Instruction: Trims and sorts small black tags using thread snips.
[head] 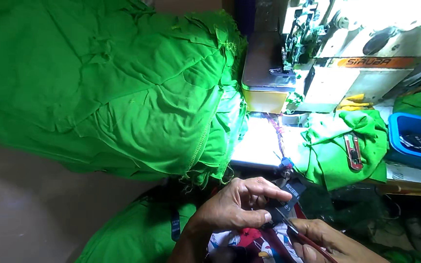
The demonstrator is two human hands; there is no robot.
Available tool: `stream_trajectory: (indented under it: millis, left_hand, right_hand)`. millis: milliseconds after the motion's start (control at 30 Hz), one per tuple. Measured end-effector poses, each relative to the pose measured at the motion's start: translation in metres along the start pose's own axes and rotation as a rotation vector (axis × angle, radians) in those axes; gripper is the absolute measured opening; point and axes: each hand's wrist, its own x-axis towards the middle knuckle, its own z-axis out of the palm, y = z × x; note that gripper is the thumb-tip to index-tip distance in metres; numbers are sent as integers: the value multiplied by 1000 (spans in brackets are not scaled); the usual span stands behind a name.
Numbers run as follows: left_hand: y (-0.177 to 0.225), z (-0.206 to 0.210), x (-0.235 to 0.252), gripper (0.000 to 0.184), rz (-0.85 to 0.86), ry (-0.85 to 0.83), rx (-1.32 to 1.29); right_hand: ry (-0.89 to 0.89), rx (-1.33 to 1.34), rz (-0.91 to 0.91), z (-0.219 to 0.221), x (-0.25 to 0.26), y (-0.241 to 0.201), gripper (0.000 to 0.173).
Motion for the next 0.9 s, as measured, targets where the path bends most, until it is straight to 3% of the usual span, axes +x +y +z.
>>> stream_trajectory:
  millis: [267, 567, 900]
  left_hand:
    - [1, 3, 2, 41, -15, 29, 36]
    - [1, 10, 3, 40, -40, 82, 47]
    - [-1, 22, 27, 41, -31, -27, 1]
  right_hand:
    - [39, 80, 21, 1, 0, 2, 47]
    - [205, 113, -10, 11, -11, 3, 40]
    - [238, 129, -35, 1, -22, 5, 41]
